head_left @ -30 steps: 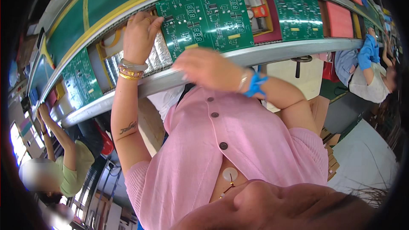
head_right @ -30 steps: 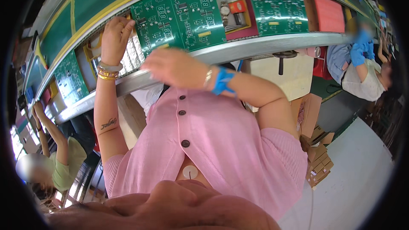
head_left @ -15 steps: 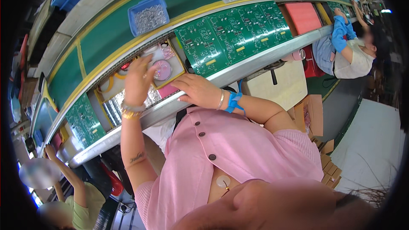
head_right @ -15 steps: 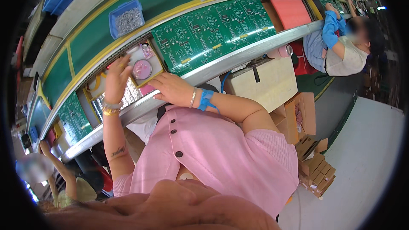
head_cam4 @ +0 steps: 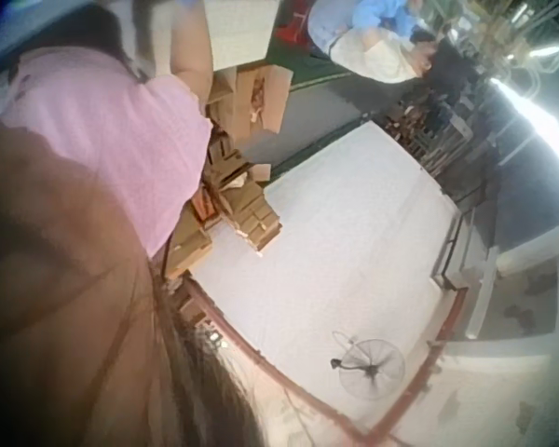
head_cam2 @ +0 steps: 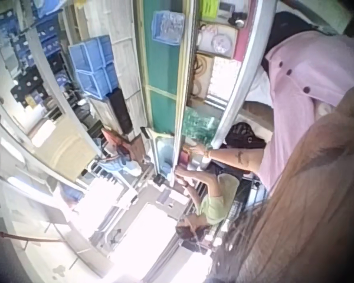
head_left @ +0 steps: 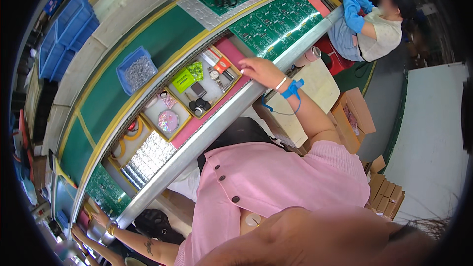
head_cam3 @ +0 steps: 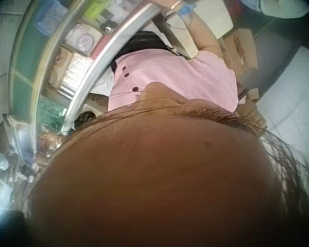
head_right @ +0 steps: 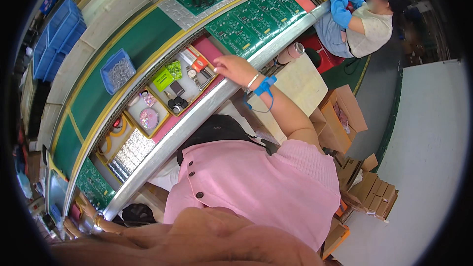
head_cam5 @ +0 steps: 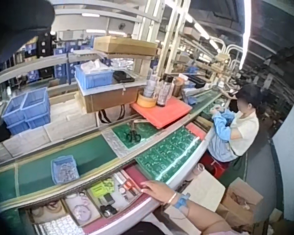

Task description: The person assembles circuit boards on an assembly line by taking small electronic components from a container and inserting them into the boards by hand, sliding each board along the conveyor line.

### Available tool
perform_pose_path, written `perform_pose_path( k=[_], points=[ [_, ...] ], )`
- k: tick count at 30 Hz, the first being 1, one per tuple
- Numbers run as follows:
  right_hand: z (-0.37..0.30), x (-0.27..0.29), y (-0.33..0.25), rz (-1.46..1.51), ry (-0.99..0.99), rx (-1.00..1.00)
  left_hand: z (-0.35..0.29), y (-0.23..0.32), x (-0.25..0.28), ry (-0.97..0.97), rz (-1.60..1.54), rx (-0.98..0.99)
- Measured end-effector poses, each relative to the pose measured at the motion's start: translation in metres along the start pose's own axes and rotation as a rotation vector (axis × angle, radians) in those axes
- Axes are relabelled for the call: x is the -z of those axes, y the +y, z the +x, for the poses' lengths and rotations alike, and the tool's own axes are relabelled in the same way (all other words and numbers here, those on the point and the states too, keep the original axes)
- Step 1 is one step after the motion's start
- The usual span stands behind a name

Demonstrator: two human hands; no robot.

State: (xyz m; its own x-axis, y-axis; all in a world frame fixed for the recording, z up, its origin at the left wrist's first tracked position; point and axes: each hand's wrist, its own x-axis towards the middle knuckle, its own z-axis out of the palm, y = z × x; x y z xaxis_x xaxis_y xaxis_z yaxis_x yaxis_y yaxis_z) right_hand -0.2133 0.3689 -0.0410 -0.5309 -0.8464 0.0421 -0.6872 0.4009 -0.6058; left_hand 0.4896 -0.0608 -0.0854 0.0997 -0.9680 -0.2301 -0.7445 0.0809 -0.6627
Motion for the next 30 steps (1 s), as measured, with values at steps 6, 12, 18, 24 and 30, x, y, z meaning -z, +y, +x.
perform_pose_path(
  k=[6,12,18,24,30],
  points=[
    [0.031,0.012,0.052,-0.05,0.067,-0.09,0.036,-0.098,-0.118,0.307,-0.631,-0.417],
    [0.059,0.004,-0.01,0.09,0.056,0.034,-0.062,0.052,0.054,0.094,-1.086,-0.137],
    [0.133,-0.059,-0.132,0.075,-0.047,0.228,-0.164,0.097,0.154,0.157,-1.014,-0.411],
    [0.184,-0.104,-0.16,-0.24,0.152,0.252,-0.201,0.151,0.201,0.233,-1.065,-0.748],
    [0.179,-0.106,-0.159,-0.238,0.193,0.392,-0.213,0.185,0.224,0.306,-1.09,-0.94]
  ],
)
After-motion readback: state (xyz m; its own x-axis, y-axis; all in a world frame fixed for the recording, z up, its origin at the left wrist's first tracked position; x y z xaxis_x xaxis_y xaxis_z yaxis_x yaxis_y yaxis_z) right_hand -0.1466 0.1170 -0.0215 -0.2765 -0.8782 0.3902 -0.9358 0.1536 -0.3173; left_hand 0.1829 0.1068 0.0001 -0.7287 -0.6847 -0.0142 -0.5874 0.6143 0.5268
